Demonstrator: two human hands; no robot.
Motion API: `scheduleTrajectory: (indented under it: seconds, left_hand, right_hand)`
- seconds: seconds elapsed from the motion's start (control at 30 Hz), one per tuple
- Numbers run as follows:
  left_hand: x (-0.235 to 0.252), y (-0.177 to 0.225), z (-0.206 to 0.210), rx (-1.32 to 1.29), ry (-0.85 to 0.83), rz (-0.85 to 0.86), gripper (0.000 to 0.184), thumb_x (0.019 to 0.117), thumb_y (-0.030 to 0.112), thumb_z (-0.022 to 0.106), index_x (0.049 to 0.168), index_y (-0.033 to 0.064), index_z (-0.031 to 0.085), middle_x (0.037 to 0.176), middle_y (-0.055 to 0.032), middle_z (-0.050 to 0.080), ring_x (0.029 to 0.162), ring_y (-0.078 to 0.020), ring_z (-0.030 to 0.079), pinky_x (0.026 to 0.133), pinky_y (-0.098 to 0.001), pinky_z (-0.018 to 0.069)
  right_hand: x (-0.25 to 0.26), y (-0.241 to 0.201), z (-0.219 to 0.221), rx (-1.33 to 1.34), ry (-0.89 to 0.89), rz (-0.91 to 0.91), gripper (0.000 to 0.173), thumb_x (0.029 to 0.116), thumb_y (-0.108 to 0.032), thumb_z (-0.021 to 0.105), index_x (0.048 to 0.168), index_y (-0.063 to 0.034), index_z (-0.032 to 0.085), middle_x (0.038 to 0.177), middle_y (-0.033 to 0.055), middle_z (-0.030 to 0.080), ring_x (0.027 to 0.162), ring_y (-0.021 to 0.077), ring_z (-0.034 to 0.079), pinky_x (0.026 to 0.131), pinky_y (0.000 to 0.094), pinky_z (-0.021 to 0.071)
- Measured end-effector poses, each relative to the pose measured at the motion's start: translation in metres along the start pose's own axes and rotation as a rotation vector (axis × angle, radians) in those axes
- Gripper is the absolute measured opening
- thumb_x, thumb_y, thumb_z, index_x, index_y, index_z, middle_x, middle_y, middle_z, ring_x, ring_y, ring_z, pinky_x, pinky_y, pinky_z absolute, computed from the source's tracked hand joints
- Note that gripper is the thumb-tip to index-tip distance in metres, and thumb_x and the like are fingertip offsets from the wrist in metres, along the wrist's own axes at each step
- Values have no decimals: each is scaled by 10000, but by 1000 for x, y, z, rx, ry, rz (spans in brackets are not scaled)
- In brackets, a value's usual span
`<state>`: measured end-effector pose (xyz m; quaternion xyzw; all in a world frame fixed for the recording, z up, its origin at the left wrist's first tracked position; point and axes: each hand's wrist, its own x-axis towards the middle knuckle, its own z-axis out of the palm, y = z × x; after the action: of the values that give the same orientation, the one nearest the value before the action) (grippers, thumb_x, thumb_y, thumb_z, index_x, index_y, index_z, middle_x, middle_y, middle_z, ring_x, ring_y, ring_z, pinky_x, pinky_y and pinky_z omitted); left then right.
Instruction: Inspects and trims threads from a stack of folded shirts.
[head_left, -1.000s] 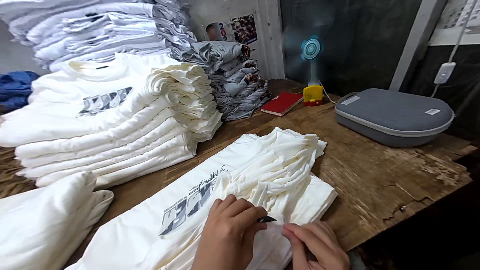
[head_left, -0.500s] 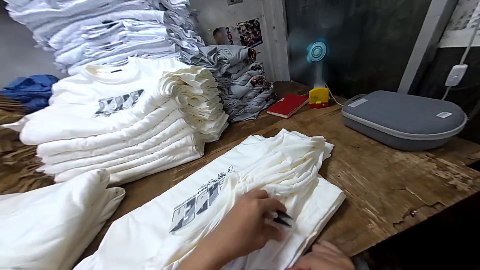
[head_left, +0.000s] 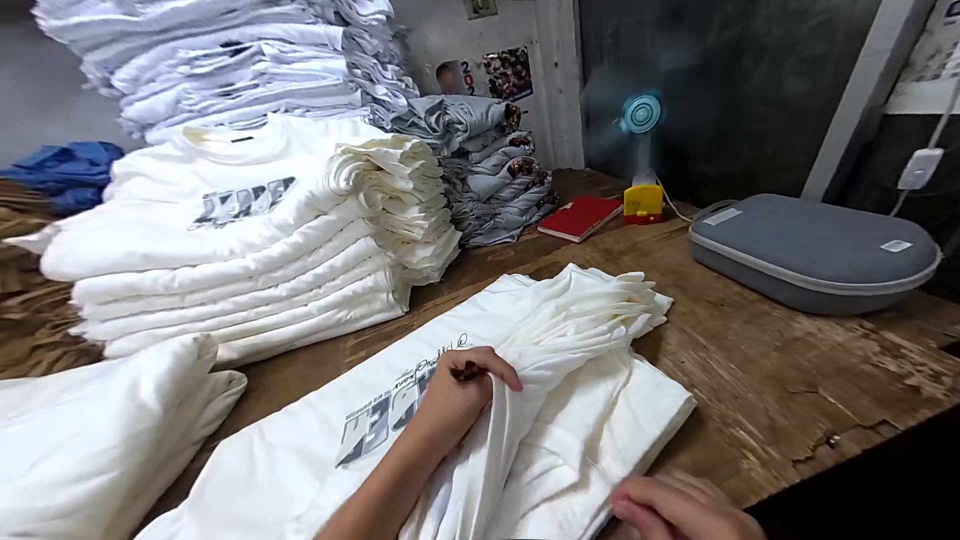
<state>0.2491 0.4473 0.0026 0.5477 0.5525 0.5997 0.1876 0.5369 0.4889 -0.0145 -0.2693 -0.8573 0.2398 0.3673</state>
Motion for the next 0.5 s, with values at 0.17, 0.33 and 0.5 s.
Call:
scheduleTrajectory:
  seconds: [0.17,0.33,0.5]
  left_hand:
    - [5,28,1,399,-560,-108,268,901,337,689,1022,108,755,908,2,691,786,-70,616,694,-290,519]
    - [-4,61,29,927,-424,-159,301,879,273,742,1117,92,708,982,-92,688,895,-256,676,802,-483,565]
    - [-33,29,48,1219,-125,370,186,785,8,742,934,120,723,760,-79,665,705,-290,700,593,-459,580]
  right_hand:
    - [-3,1,-31,-79,-221,82,222,992,-279,659,947,-117,806,834,50,766,758,222,720,717,474,580]
    - [21,5,25,-44,12,140,259,981,-334,647,1004,-137,814,857,43,693,872,243,677,773,454,571]
    - [18,18,34,268,104,122,81,887,-127,740,888,-128,821,854,2,645,710,41,594,606,200,518]
